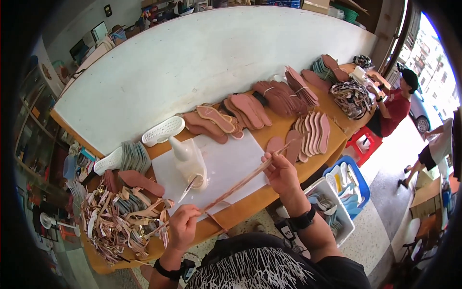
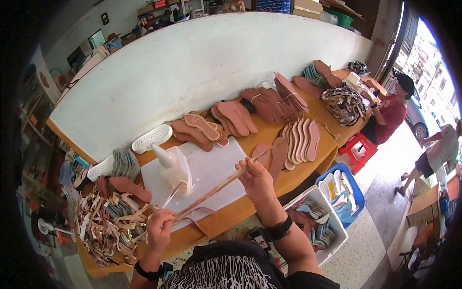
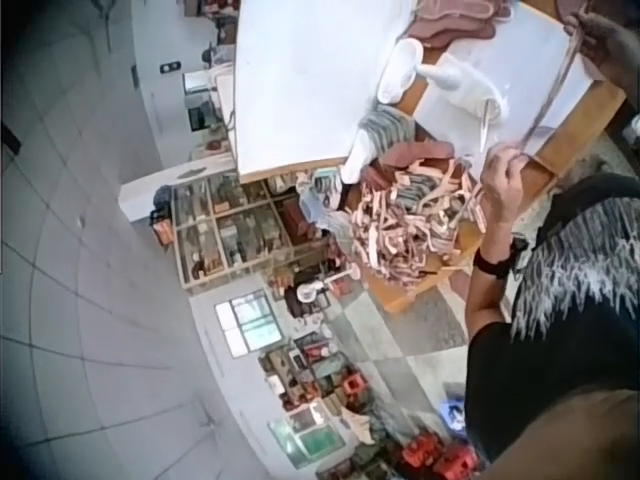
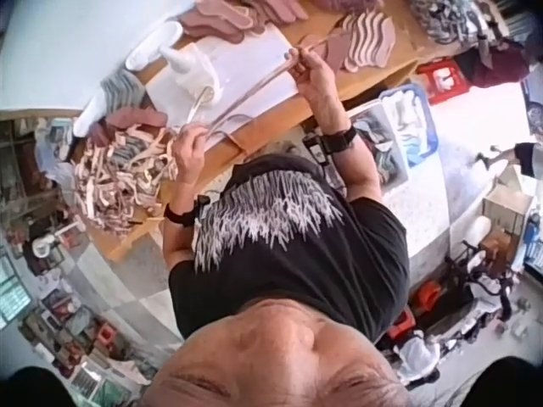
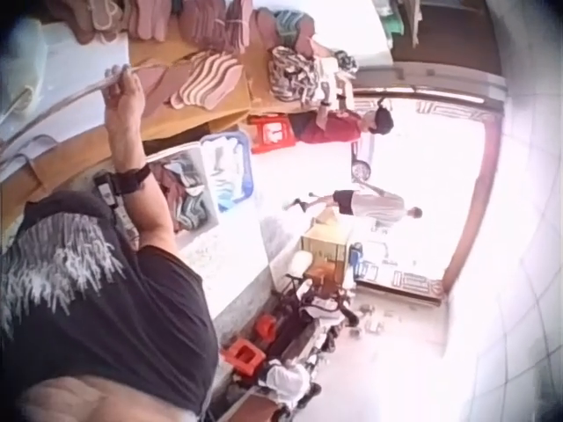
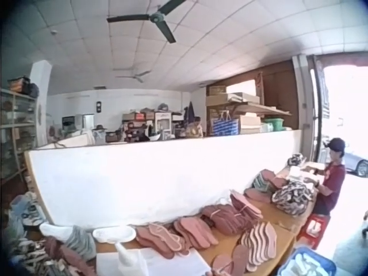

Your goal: Assembling and gluing shoe sole components.

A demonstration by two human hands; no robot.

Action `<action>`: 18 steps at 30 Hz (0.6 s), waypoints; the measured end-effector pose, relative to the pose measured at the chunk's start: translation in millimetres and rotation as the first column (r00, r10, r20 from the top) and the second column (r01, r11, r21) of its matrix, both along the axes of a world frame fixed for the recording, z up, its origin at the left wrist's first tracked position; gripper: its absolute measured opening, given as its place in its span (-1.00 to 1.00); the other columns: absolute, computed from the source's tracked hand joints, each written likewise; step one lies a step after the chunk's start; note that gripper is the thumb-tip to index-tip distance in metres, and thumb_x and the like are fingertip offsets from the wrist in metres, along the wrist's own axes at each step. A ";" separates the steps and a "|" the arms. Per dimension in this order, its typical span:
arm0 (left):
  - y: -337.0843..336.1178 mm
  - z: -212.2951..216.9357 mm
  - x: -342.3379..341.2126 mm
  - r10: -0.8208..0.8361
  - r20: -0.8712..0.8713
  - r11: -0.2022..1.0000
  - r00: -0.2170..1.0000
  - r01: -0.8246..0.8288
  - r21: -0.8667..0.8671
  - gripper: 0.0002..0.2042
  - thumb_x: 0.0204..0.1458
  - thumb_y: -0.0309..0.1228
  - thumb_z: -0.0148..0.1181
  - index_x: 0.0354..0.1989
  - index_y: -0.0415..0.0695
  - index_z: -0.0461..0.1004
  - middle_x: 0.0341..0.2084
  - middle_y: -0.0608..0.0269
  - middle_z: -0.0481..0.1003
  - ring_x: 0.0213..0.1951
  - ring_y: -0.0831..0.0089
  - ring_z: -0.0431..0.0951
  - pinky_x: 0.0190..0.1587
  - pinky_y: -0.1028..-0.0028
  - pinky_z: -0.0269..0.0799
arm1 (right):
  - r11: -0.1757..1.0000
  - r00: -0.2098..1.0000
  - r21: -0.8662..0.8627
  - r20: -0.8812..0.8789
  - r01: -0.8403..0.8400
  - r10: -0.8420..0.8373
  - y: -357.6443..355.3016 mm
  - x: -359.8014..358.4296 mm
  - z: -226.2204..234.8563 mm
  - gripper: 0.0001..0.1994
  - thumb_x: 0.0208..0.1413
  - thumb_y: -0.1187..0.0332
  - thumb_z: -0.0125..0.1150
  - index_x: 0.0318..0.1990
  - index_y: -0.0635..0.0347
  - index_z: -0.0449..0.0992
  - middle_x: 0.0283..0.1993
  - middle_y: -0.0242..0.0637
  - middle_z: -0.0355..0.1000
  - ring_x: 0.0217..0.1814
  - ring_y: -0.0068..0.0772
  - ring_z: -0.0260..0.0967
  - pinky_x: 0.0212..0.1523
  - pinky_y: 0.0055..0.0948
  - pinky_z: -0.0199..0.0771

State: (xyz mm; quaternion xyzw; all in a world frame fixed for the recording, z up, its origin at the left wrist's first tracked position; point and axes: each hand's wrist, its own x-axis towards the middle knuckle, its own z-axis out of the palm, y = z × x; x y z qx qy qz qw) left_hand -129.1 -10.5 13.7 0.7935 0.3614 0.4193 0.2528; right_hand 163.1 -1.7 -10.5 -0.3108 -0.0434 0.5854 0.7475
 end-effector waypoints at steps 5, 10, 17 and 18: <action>-3.1 -3.7 -4.0 -0.024 0.013 0.999 1.000 0.025 -0.040 -0.87 -0.24 -0.71 0.02 -0.54 -0.21 0.44 -0.55 0.22 0.38 -0.60 0.53 0.33 -0.58 0.64 0.18 | 0.998 0.998 -0.039 -0.023 0.051 -0.052 1.2 6.5 -4.9 -0.84 0.03 0.41 -0.02 -0.24 0.24 0.29 -0.32 -0.26 0.36 -0.22 -0.29 0.35 -0.14 -0.42 0.34; -4.7 -11.4 -10.9 -0.042 0.019 0.990 0.999 0.044 -0.131 -0.88 -0.23 -0.68 0.03 -0.53 -0.20 0.45 -0.59 0.25 0.35 -0.62 0.55 0.30 -0.60 0.65 0.14 | 0.987 0.989 -0.091 -0.047 0.134 -0.139 3.7 25.8 -20.2 -0.84 0.04 0.40 -0.02 -0.23 0.24 0.29 -0.33 -0.26 0.36 -0.23 -0.30 0.35 -0.14 -0.40 0.34; -7.9 -7.0 -19.1 -0.015 0.023 0.949 1.000 0.022 -0.316 -0.95 -0.26 -0.62 0.09 -0.57 -0.25 0.46 -0.65 0.32 0.33 -0.65 0.62 0.24 -0.60 0.64 0.07 | 0.971 0.976 -0.103 0.026 0.217 -0.215 -1.8 53.7 -34.6 -0.85 0.07 0.36 -0.06 -0.26 0.23 0.32 -0.36 -0.32 0.39 -0.30 -0.36 0.37 -0.30 -0.44 0.39; -7.5 -6.0 -19.3 -0.019 0.022 0.948 1.000 0.025 -0.317 -0.95 -0.26 -0.62 0.09 -0.57 -0.25 0.46 -0.65 0.32 0.33 -0.65 0.62 0.24 -0.60 0.64 0.07 | 0.970 0.975 -0.105 0.026 0.220 -0.219 -2.3 56.2 -37.8 -0.85 0.07 0.36 -0.06 -0.26 0.23 0.32 -0.36 -0.32 0.39 -0.30 -0.36 0.37 -0.30 -0.44 0.39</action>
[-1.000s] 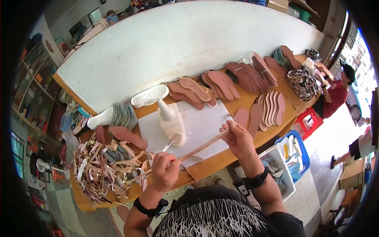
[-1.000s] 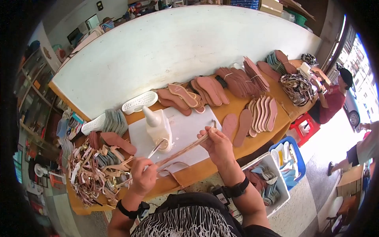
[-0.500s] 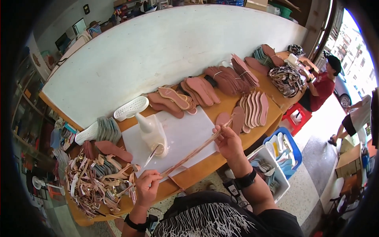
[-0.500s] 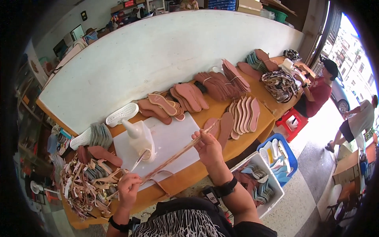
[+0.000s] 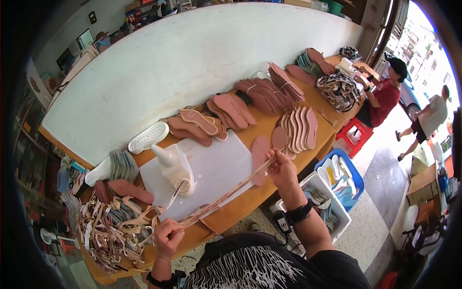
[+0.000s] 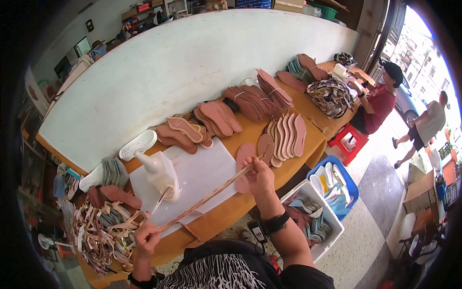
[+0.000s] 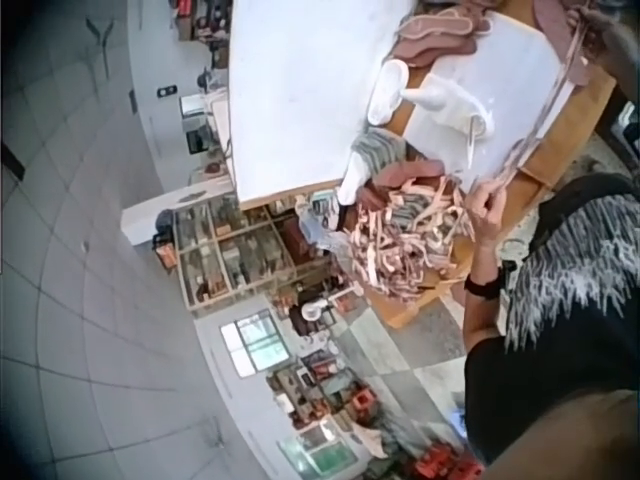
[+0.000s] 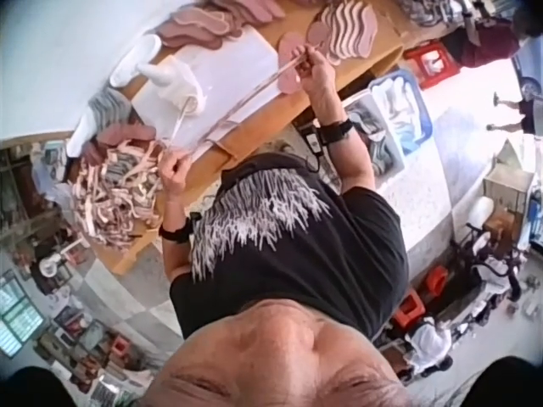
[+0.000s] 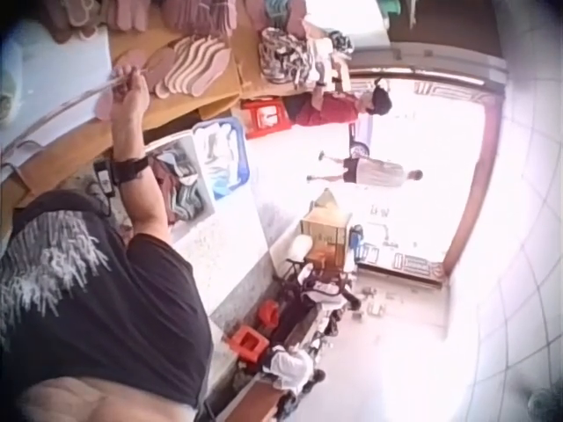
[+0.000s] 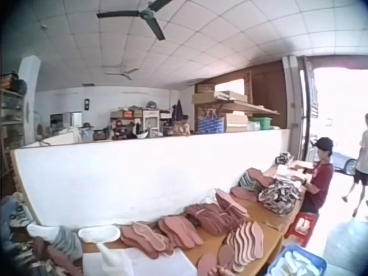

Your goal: Assembling and gluing shoe sole components.

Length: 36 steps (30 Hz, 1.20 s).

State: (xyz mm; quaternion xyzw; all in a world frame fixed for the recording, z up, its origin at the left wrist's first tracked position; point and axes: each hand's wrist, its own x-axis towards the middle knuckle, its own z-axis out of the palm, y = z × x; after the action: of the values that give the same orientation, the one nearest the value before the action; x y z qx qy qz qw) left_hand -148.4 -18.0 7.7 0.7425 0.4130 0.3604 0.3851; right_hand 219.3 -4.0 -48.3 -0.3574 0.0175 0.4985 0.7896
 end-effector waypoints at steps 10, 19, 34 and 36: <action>-0.9 -12.7 -10.0 0.031 0.143 0.993 0.989 -0.015 -0.117 -0.94 -0.32 -0.56 0.15 -0.60 -0.27 0.46 -0.67 0.32 0.35 -0.67 0.63 0.22 -0.62 0.66 0.05 | 0.993 0.988 0.012 -0.102 0.120 -0.118 -0.3 19.4 -10.8 -0.85 0.08 0.38 -0.14 -0.27 0.26 0.28 -0.37 -0.24 0.35 -0.35 -0.33 0.34 -0.30 -0.36 0.39; -10.6 -31.1 -37.8 0.118 0.047 0.987 0.992 -0.112 -0.119 -0.88 -0.38 -0.56 0.18 -0.57 -0.24 0.44 -0.72 0.35 0.33 -0.66 0.62 0.23 -0.60 0.63 0.10 | 0.997 0.995 0.011 -0.069 0.074 -0.073 8.7 15.9 -30.7 -0.88 0.09 0.35 -0.12 -0.34 0.18 0.31 -0.50 -0.35 0.33 -0.45 -0.42 0.31 -0.41 -0.47 0.38; 4.6 -78.1 -127.6 0.431 -0.116 0.760 0.895 -0.429 -0.487 -0.88 -0.19 -0.49 0.14 -0.47 -0.28 0.45 -0.66 0.38 0.41 -0.58 0.68 0.32 -0.52 0.64 0.21 | 0.904 0.942 -0.273 -0.166 -0.329 0.293 19.3 3.2 -105.2 -0.88 0.05 0.32 0.00 -0.47 0.10 0.36 -0.60 -0.42 0.30 -0.55 -0.46 0.23 -0.48 -0.47 0.28; 9.0 -85.1 -140.0 0.455 -0.087 0.739 0.886 -0.430 -0.519 -0.89 -0.20 -0.49 0.14 -0.50 -0.28 0.45 -0.66 0.36 0.42 -0.58 0.67 0.33 -0.53 0.64 0.21 | 0.887 0.926 -0.301 -0.251 -0.351 0.282 27.1 -11.7 -111.1 -0.89 0.03 0.35 0.01 -0.50 0.11 0.33 -0.63 -0.41 0.27 -0.57 -0.44 0.23 -0.50 -0.46 0.28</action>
State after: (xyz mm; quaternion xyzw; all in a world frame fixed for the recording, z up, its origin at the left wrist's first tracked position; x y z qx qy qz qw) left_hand -288.4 -9.0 -77.4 0.4809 0.6507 0.3316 0.4851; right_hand 207.6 23.1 -159.4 -0.4343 0.1238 0.6439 0.6177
